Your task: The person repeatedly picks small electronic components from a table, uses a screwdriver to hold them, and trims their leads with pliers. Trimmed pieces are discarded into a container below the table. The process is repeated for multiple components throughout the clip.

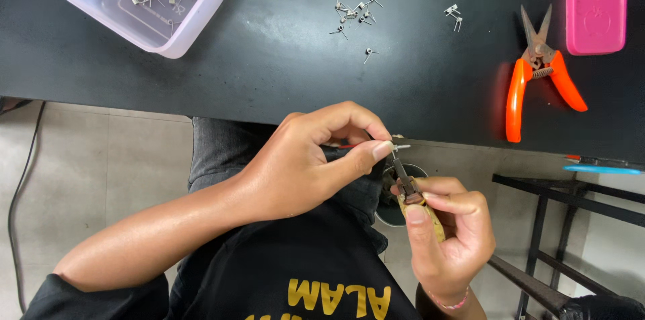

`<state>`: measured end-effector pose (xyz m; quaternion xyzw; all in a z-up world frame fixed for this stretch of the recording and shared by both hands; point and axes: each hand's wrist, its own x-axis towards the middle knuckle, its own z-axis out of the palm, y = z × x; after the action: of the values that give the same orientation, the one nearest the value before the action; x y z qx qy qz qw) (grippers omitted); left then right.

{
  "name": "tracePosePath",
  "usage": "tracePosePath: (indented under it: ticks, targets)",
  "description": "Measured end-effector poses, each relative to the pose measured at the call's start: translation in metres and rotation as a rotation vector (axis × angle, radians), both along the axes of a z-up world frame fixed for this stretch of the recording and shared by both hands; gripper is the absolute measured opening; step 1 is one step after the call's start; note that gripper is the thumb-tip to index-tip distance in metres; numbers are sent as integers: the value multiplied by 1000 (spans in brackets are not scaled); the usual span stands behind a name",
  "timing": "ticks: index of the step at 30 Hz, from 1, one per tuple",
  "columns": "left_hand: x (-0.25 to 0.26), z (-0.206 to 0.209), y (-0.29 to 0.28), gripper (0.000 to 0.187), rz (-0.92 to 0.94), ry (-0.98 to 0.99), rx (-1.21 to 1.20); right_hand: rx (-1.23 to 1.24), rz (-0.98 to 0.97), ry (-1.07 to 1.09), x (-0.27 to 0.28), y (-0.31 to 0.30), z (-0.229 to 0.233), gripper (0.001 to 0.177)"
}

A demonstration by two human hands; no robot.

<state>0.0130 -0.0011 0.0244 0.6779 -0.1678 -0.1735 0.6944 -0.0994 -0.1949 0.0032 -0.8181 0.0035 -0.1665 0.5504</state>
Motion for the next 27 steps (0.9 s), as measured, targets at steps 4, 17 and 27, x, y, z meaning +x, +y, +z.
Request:
tracePosePath:
  ticks: [4, 17, 27]
  targets:
    - [1, 1, 2, 10, -11, 8, -27, -1, 12, 5, 1, 1, 0, 22]
    - [-4, -10, 4, 3, 78, -372, 99, 104, 45, 86, -1, 1, 3, 19]
    - [-12, 1, 11, 5, 59, -463, -62, 331, 64, 197, -8, -3, 15, 18]
